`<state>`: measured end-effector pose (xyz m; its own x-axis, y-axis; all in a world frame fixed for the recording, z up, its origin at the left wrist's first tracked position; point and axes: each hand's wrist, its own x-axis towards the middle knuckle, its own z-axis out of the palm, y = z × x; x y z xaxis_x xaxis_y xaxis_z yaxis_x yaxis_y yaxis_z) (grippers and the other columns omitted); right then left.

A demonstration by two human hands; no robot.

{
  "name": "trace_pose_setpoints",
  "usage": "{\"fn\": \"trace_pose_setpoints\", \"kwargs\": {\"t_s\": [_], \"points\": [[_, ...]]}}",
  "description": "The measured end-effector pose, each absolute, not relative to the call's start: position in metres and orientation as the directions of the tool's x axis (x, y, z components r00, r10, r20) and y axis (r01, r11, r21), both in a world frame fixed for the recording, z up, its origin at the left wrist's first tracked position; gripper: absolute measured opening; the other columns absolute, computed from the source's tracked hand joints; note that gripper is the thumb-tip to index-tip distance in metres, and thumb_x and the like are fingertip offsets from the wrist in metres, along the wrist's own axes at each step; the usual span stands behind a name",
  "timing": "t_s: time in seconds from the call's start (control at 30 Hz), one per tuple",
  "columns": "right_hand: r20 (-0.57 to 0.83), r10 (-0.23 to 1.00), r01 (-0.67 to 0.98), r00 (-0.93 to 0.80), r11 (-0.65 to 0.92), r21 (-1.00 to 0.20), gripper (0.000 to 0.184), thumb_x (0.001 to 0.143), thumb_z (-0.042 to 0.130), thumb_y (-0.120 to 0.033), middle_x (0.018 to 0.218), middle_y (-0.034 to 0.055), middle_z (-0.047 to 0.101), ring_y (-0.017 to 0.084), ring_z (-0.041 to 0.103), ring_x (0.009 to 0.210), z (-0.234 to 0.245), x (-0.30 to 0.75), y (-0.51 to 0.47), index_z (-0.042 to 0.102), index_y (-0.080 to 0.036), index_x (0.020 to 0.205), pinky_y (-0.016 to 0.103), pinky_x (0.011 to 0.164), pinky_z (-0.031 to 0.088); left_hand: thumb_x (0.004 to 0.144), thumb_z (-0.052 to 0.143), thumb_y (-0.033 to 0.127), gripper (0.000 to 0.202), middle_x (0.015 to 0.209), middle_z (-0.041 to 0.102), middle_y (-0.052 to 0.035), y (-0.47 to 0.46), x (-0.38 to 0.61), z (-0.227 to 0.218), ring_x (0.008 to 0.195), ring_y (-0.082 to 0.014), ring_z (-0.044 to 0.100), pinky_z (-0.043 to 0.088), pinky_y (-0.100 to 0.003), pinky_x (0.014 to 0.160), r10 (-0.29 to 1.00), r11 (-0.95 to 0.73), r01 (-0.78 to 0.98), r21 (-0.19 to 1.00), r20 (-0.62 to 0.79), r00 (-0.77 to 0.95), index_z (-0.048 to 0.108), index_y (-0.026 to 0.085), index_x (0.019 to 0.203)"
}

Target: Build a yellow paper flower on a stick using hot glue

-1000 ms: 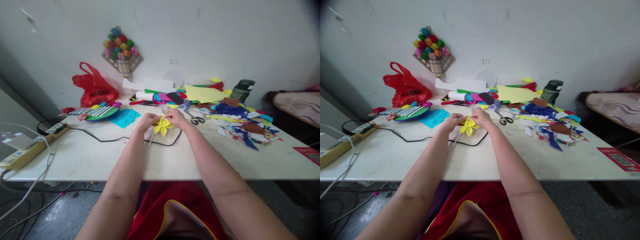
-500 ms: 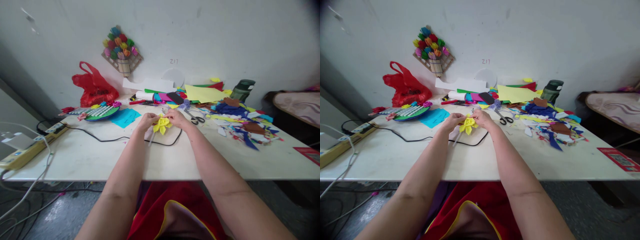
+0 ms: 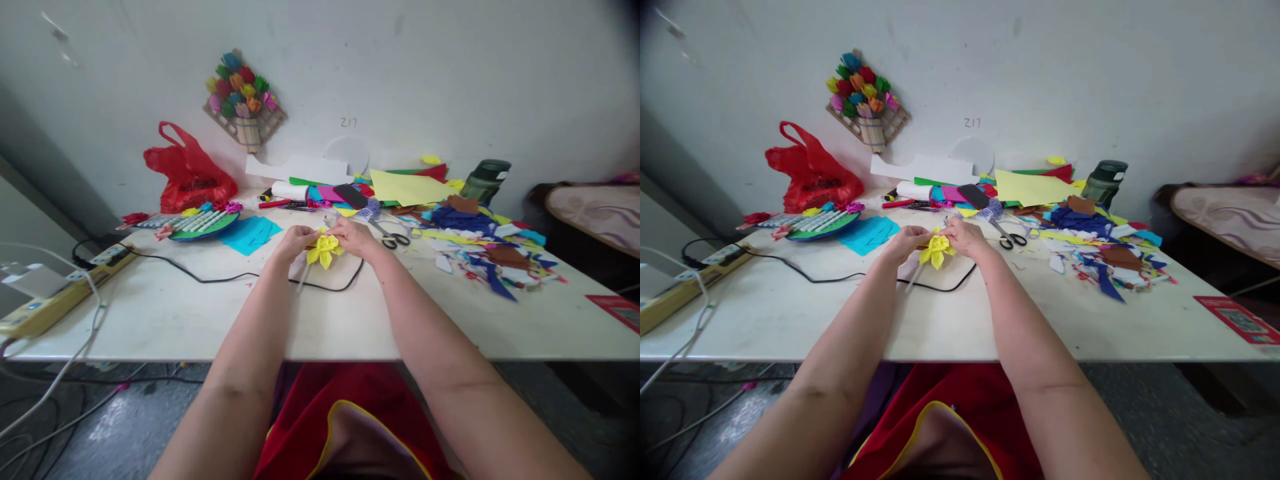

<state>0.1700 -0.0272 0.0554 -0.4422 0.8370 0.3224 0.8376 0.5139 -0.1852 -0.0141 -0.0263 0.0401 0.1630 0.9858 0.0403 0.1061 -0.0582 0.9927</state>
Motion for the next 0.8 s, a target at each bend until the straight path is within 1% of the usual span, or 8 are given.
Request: {"fn": "trace_pose_setpoints", "kwargs": {"t_s": [0.27,0.47,0.57,0.67,0.8], "points": [[0.284,0.824,0.833,-0.491,0.539,-0.124,0.034,0.089,0.047,-0.026,0.102,0.0053,0.066,0.018,0.06,0.089,0.056,0.173,-0.025,0.071,-0.029,0.113,0.028,0.073,0.045,0.052,0.085,0.044,0.042,0.06,0.062,-0.0014,-0.03,-0.012,0.042,0.06,-0.0112,0.057,0.047,-0.028,0.067,0.983,-0.063,0.104,0.993,0.044,0.177,0.061,0.011,0.062],[0.293,0.835,0.84,-0.466,0.522,-0.151,0.037,0.086,0.047,-0.02,0.113,0.004,0.071,0.021,0.063,0.103,0.06,0.17,-0.029,0.069,-0.028,0.115,0.03,0.085,0.047,0.052,0.083,0.046,0.042,0.061,0.062,-0.0019,-0.03,-0.014,0.041,0.059,-0.011,0.056,0.046,-0.026,0.064,0.979,-0.051,0.059,0.997,0.038,0.198,0.061,0.012,0.064],[0.297,0.842,0.846,-0.45,0.509,-0.158,0.039,0.085,0.048,-0.019,0.114,0.0026,0.071,0.021,0.064,0.105,0.061,0.169,-0.031,0.069,-0.03,0.116,0.03,0.086,0.048,0.053,0.081,0.047,0.042,0.063,0.062,-0.0027,-0.028,-0.018,0.039,0.059,-0.0116,0.057,0.044,-0.024,0.059,0.972,-0.028,0.021,0.999,0.022,0.235,0.063,0.012,0.067],[0.308,0.836,0.845,-0.455,0.514,-0.146,0.04,0.084,0.048,-0.019,0.116,0.001,0.071,0.021,0.064,0.106,0.06,0.169,-0.03,0.069,-0.032,0.116,0.029,0.085,0.048,0.051,0.081,0.041,0.039,0.064,0.062,-0.0023,-0.026,-0.021,0.038,0.057,-0.0108,0.057,0.04,-0.022,0.055,0.966,0.006,0.015,1.0,-0.01,0.26,0.063,0.012,0.071],[0.328,0.832,0.85,-0.446,0.509,-0.136,0.039,0.085,0.047,-0.02,0.118,0.0011,0.07,0.02,0.063,0.106,0.059,0.169,-0.028,0.068,-0.031,0.117,0.028,0.084,0.047,0.049,0.079,0.032,0.039,0.068,0.064,-0.0021,-0.027,-0.022,0.041,0.058,-0.0112,0.058,0.041,-0.022,0.055,0.962,0.033,0.038,0.999,-0.042,0.27,0.065,0.013,0.08]]}}
